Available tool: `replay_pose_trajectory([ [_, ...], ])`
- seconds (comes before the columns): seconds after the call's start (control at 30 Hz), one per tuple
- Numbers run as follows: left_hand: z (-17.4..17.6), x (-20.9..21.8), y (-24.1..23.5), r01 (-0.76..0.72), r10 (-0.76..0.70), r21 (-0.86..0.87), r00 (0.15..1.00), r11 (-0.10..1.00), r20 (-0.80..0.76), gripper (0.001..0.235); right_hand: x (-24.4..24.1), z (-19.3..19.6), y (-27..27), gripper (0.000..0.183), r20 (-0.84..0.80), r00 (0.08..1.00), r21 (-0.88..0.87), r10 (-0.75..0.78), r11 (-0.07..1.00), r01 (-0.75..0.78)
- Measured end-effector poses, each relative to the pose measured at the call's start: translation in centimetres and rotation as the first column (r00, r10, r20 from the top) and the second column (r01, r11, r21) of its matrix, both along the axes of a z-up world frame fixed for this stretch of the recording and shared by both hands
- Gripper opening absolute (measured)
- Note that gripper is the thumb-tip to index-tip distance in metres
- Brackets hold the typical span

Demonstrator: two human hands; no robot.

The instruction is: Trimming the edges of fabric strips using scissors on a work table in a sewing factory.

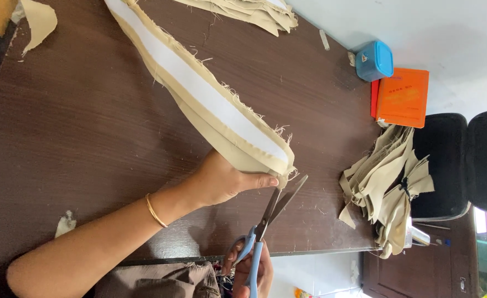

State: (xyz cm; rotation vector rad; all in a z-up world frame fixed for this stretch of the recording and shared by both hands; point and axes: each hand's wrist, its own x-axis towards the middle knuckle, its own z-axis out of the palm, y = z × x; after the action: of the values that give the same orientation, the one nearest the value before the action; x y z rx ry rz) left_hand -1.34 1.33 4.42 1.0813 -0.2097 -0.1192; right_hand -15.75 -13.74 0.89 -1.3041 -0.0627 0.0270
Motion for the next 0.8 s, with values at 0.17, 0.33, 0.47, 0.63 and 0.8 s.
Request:
replay_pose_trajectory([
  [0.17,0.2,0.0,0.1,0.032,-0.029,-0.063,0.999,0.997,0.044,0.047,0.0,-0.3,-0.3,0.077,0.008,0.999,-0.030,-0.036,0.999,0.037],
  [0.33,0.2,0.0,-0.2,0.040,-0.029,-0.152,0.997,0.988,0.073,0.056,0.0,-0.6,-0.9,0.081,-0.047,0.998,-0.117,-0.033,0.993,0.028],
  [0.47,0.2,0.0,-0.2,0.050,-0.047,-0.179,0.999,0.983,0.022,0.057,0.0,-1.0,-0.7,0.067,-0.027,0.999,-0.017,-0.032,0.999,0.032],
  [0.63,0.3,-0.1,-0.2,0.057,-0.056,-0.181,0.998,0.982,0.011,0.059,0.1,-1.0,-0.7,0.061,-0.029,0.999,-0.040,-0.045,0.998,0.044],
  [0.8,0.1,-0.2,-0.5,0.059,-0.054,-0.209,0.998,0.976,0.029,0.060,0.0,-0.9,-0.2,0.056,-0.027,0.994,-0.035,-0.106,0.994,0.105],
])
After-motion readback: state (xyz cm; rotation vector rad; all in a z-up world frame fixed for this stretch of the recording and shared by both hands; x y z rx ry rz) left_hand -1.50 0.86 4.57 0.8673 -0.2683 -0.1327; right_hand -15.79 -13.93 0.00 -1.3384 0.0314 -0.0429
